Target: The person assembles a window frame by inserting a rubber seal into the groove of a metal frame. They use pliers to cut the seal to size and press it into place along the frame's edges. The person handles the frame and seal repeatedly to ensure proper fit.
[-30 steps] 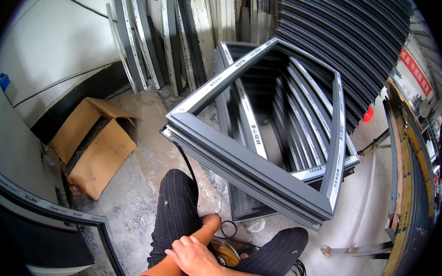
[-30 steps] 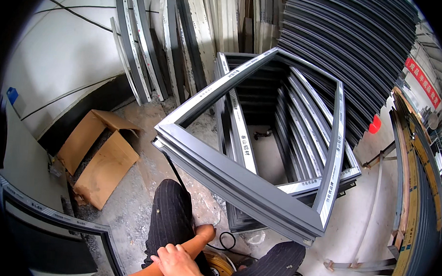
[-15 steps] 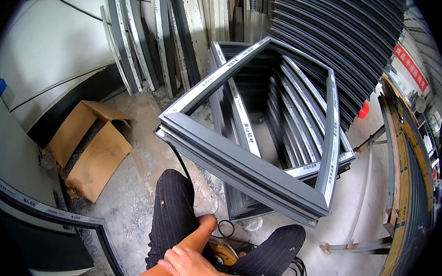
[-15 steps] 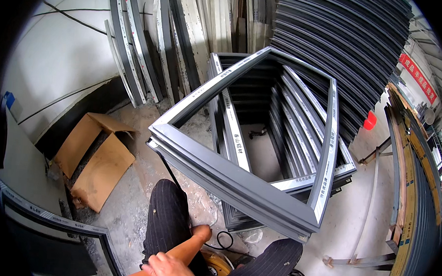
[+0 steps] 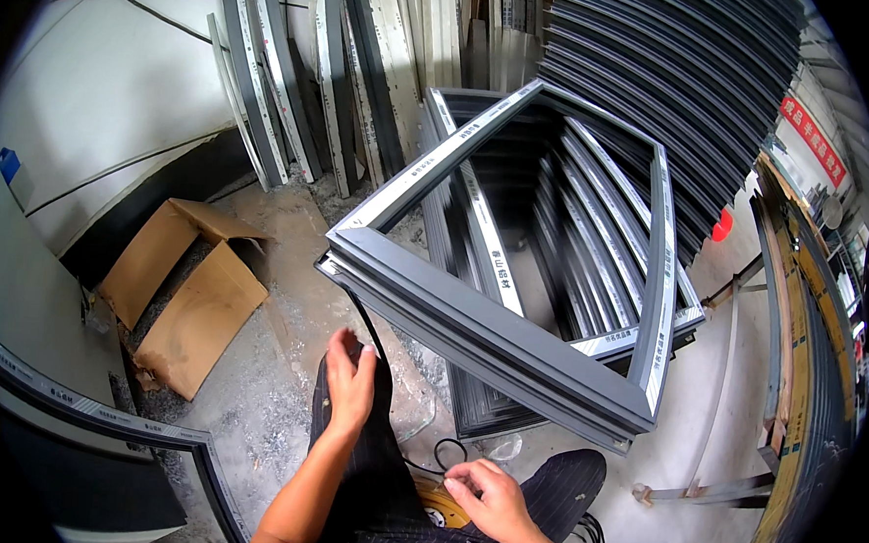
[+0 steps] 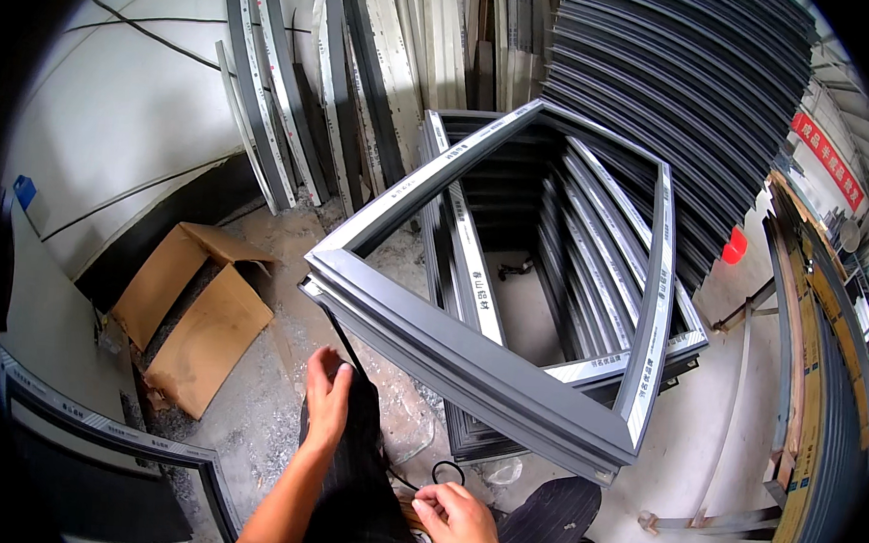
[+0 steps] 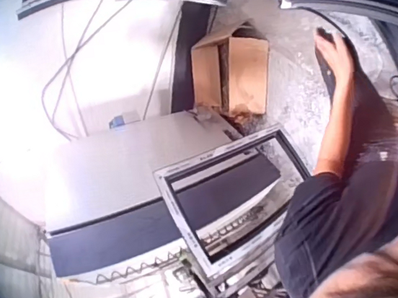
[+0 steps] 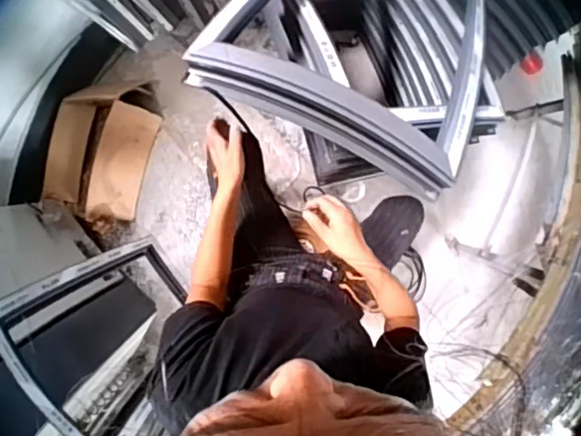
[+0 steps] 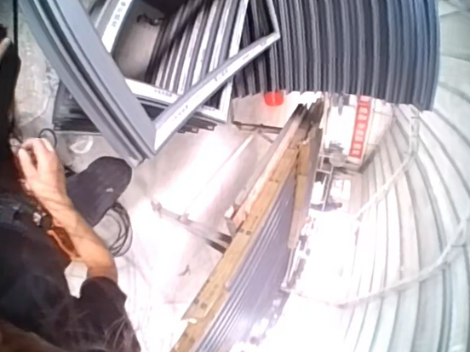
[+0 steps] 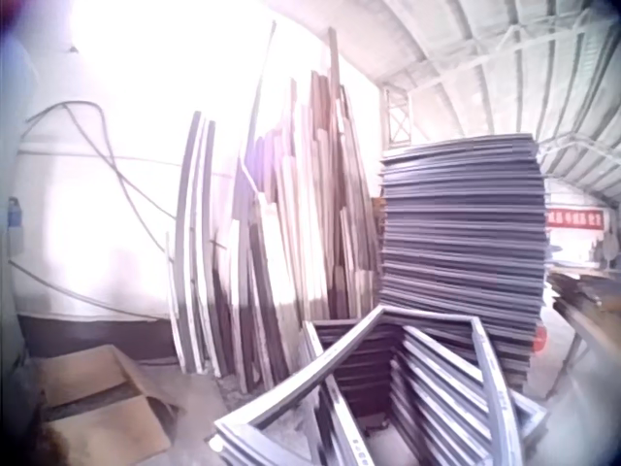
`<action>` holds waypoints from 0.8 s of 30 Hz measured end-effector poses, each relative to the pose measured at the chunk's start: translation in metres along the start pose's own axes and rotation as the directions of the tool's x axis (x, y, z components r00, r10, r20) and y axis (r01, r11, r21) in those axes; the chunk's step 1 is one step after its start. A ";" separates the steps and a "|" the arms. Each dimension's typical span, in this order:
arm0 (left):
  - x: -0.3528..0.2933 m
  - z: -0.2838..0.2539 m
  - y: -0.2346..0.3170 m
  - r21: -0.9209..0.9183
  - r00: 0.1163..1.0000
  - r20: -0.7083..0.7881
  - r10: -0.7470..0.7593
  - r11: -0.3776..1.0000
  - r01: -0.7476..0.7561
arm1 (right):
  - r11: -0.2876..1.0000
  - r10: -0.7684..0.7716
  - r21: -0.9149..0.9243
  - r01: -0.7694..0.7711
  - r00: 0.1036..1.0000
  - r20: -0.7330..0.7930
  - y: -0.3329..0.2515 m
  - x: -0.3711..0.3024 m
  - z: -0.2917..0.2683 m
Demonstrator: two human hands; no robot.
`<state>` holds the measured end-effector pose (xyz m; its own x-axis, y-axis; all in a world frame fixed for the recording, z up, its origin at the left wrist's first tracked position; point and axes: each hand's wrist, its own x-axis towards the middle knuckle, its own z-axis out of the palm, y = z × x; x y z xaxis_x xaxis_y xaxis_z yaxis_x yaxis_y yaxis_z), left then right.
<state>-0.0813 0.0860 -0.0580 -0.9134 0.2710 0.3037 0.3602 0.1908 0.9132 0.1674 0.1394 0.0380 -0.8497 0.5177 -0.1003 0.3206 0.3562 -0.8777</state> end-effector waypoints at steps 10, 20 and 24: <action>-0.059 -0.027 0.081 -0.219 0.352 0.918 -0.184 0.504 0.835 | 0.982 -0.168 0.053 0.184 0.961 -0.220 0.070 0.020 0.038; 0.016 -0.022 0.067 -0.355 0.674 0.708 -0.212 0.718 0.598 | 0.944 -0.243 -0.329 0.014 0.705 -0.667 0.038 -0.067 -0.083; 0.081 -0.025 0.042 -0.489 0.805 0.475 -0.356 0.654 0.578 | 0.739 -0.468 -0.672 -0.041 0.686 -0.556 -0.001 -0.076 -0.135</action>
<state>-0.1445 0.0922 0.0118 -0.7734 0.5982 -0.2100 -0.3849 -0.1798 0.9053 0.2879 0.2051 0.1099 -0.5003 0.6213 0.6031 0.5530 0.7652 -0.3295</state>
